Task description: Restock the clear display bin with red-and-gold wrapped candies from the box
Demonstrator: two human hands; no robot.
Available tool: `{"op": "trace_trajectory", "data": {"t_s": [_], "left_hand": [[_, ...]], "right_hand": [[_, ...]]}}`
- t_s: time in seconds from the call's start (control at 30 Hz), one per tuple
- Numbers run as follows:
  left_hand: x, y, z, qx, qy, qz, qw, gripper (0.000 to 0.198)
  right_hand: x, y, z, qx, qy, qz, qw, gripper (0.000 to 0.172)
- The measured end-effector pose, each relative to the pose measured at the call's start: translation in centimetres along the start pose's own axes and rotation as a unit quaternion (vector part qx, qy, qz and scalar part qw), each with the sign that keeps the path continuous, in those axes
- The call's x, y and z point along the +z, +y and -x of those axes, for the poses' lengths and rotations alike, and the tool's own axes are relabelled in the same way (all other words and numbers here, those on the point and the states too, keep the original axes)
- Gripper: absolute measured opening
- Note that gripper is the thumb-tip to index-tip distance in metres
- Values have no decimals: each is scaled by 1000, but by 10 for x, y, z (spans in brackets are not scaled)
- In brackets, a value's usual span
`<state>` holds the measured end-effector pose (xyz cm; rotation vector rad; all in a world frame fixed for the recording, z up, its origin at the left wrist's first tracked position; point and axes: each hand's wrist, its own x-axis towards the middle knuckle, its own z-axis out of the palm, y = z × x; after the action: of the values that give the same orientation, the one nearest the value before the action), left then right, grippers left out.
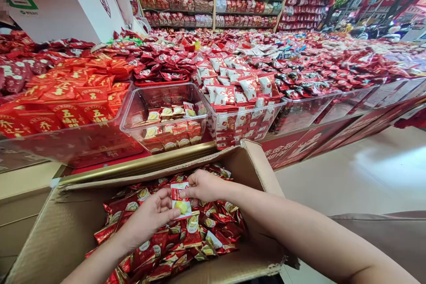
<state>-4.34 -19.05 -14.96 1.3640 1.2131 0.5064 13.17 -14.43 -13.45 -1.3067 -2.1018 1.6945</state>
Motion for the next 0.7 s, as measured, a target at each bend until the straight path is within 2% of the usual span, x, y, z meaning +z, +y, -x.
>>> {"op": "trace_trajectory", "data": {"t_s": [0.1,0.2,0.27,0.4,0.57,0.7], "left_hand": [[4,-12,-1,-8,0,-87,996,28],[6,-22,-2,-14,20,-177,984,32],[8,-28,-3,-18,26,-218,975,27],[16,-37,-9,-26,23,-234,972,25],[28,-48,-14,-30,20,-177,983,20],[25,-39,-16,-22,19,-98,995,7]], "right_hand": [[-4,-2,2,48,-21,159,986,31],[-9,-4,4,83,-32,337,937,28],[-12,-2,5,104,-32,393,913,28],[-10,7,5,144,1,436,888,25],[1,8,5,91,30,437,894,27],[8,6,3,0,-21,378,926,24]]}}
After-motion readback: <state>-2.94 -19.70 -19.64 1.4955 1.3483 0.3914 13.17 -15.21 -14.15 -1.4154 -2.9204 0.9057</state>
